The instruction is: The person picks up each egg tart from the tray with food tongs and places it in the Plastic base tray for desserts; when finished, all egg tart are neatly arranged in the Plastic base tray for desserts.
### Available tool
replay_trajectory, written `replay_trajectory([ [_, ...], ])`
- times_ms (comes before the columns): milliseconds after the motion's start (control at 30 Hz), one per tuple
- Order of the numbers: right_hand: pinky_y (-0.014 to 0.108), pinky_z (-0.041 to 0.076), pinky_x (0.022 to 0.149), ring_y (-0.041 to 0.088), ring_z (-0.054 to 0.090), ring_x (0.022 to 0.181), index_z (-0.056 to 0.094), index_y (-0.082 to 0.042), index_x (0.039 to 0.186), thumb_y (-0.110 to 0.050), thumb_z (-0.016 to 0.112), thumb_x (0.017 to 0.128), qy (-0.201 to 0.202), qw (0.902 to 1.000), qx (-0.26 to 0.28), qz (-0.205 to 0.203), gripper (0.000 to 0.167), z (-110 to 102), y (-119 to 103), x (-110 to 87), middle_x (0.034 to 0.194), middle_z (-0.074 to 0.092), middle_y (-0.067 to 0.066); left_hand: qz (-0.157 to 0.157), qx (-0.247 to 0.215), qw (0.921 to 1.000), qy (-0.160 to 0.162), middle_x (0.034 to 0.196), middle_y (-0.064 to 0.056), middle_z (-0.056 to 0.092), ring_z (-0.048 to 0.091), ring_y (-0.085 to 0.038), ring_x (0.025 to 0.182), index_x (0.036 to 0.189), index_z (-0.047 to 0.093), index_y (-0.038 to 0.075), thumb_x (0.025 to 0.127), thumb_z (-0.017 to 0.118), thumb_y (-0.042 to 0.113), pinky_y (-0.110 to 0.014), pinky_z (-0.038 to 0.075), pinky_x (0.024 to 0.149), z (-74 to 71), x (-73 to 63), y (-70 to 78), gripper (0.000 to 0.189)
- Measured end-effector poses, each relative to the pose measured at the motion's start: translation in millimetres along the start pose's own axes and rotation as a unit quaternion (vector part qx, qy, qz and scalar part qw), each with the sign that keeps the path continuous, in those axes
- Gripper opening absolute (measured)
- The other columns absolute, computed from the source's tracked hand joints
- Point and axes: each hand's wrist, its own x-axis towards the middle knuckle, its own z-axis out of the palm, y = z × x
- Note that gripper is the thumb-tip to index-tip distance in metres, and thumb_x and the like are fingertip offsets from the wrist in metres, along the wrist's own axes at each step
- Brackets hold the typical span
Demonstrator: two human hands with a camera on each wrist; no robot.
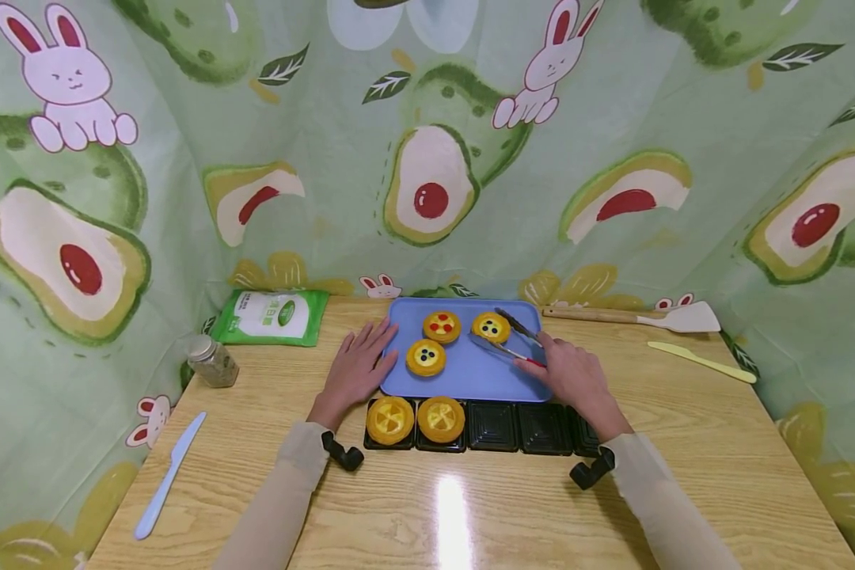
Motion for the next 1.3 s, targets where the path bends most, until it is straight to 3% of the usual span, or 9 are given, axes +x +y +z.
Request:
replay_trajectory([
  [500,0.032,0.032,0.043,0.021,0.048,0.052,0.060,-0.008,0.104,-0.060,0.069,0.095,0.016,0.9997,0.006,-0.014,0.053,1.8,1.0,-2.2,0.064,0.042,0.003,0.003,0.000,1.0000,0.001,0.173,0.007,0.020,0.015,-0.029,0.161,0.167,0.027,0.029,0.110,0.035,0.055,-0.057,0.010,0.128,-1.2,-0.8,0.4,0.063],
  [767,0.031,0.030,0.043,0.019,0.046,0.051,0.061,-0.010,0.102,-0.059,0.069,0.095,0.015,0.9994,0.023,-0.020,0.051,-3.1,-0.5,-4.5,0.063,0.038,0.000,0.002,-0.001,1.0000,0.000,0.174,0.007,0.019,0.014,-0.029,0.161,0.168,0.026,0.029,0.110,0.034,0.056,-0.058,0.010,0.128,-0.3,-1.1,-0.1,0.064],
  [1300,0.030,0.029,0.043,0.017,0.043,0.050,0.059,-0.011,0.093,-0.059,0.071,0.094,0.054,0.9973,0.031,-0.038,0.049,-16.4,-5.0,-24.4,0.062,0.038,-0.003,0.006,-0.004,1.0000,0.006,0.173,0.006,0.021,0.016,-0.030,0.161,0.167,0.028,0.028,0.110,0.034,0.056,-0.058,0.011,0.127,0.9,-0.7,-1.2,0.063],
])
